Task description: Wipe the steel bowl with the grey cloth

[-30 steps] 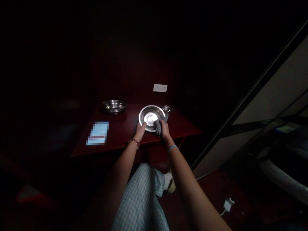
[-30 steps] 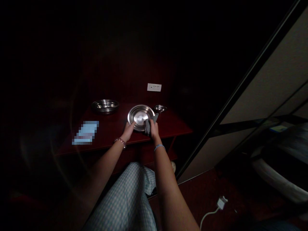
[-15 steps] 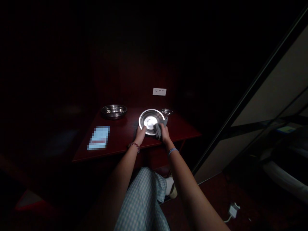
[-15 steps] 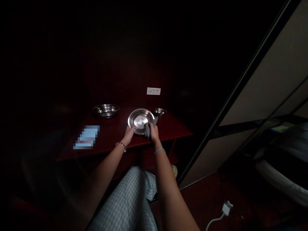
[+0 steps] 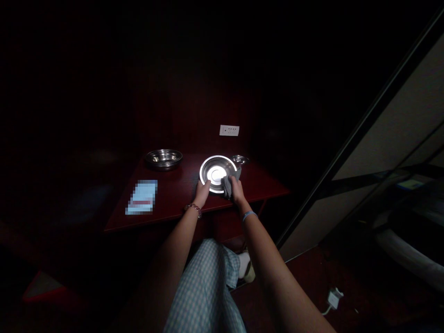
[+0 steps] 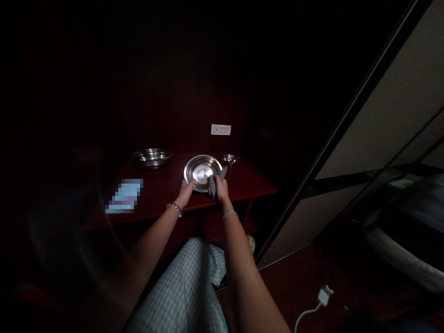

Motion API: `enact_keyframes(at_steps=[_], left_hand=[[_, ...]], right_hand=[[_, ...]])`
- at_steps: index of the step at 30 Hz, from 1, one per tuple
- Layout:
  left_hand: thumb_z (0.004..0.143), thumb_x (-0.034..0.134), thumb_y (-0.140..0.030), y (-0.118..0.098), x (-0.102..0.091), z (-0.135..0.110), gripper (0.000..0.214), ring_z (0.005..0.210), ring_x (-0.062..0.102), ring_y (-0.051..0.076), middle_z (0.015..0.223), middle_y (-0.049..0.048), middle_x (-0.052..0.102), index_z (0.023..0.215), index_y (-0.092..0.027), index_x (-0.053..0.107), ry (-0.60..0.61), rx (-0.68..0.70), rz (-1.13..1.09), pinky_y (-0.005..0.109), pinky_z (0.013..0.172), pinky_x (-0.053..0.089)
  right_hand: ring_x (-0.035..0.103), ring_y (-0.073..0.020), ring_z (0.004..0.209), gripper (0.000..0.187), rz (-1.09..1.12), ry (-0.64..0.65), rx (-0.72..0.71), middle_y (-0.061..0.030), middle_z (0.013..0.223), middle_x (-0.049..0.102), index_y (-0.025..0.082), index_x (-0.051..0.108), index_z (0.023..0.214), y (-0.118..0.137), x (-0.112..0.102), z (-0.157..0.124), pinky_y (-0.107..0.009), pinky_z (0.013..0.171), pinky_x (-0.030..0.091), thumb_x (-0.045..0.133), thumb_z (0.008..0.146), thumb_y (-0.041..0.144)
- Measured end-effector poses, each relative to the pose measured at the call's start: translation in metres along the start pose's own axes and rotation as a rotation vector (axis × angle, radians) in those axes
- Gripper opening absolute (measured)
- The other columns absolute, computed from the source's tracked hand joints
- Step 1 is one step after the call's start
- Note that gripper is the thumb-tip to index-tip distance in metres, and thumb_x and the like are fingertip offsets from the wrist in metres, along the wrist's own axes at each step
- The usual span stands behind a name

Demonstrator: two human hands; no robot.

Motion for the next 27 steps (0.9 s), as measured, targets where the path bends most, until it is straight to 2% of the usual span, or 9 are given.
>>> enact_keyframes(at_steps=[5,15,21,27], left_hand=[[0.085,0.062,-0.016,-0.0017,0.0005,-0.0009,0.027,0.115,0.069,0.024,0.118,0.0122,0.076,0.111,-0.015,0.067,0.024,0.01,-0.004,0.043,0.111,0.049],[0.083,0.063,-0.015,-0.0036,0.0009,-0.0037,0.028,0.115,0.07,0.025,0.116,0.0131,0.075,0.111,-0.014,0.066,0.016,0.012,-0.041,0.042,0.11,0.049],[0.083,0.066,-0.017,-0.0034,0.0014,-0.0035,0.022,0.115,0.069,0.025,0.112,0.0104,0.075,0.105,-0.018,0.067,0.015,-0.005,-0.04,0.041,0.111,0.048],[0.084,0.063,-0.015,-0.0028,0.0009,-0.0035,0.028,0.115,0.069,0.024,0.117,0.0117,0.075,0.112,-0.015,0.067,0.016,0.014,-0.045,0.042,0.112,0.048]], right_hand=[[0.064,-0.0179,0.067,0.04,0.015,0.003,-0.014,-0.0021,0.069,0.069,0.018,0.071,0.075,0.001,0.0002,-0.001,-0.025,0.059,0.049,0.071,0.069,0.057],[0.061,-0.016,0.063,0.039,0.001,0.022,-0.018,-0.0002,0.066,0.067,0.018,0.069,0.074,-0.0025,-0.0002,0.0018,-0.024,0.059,0.048,0.069,0.07,0.057],[0.061,-0.0162,0.062,0.038,0.016,0.025,-0.006,0.0003,0.064,0.066,0.019,0.068,0.072,-0.0022,0.0003,0.0014,-0.024,0.058,0.048,0.07,0.069,0.056],[0.062,-0.0166,0.062,0.039,0.01,0.025,-0.011,-0.0005,0.064,0.067,0.018,0.068,0.073,-0.0007,-0.0003,0.0002,-0.025,0.058,0.049,0.071,0.071,0.057]])
Point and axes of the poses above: each hand's wrist, its own z-axis towards the middle knuckle, its own x-axis out of the palm, y = z × x, the point moved 3 cm from there along z, towards the middle knuckle
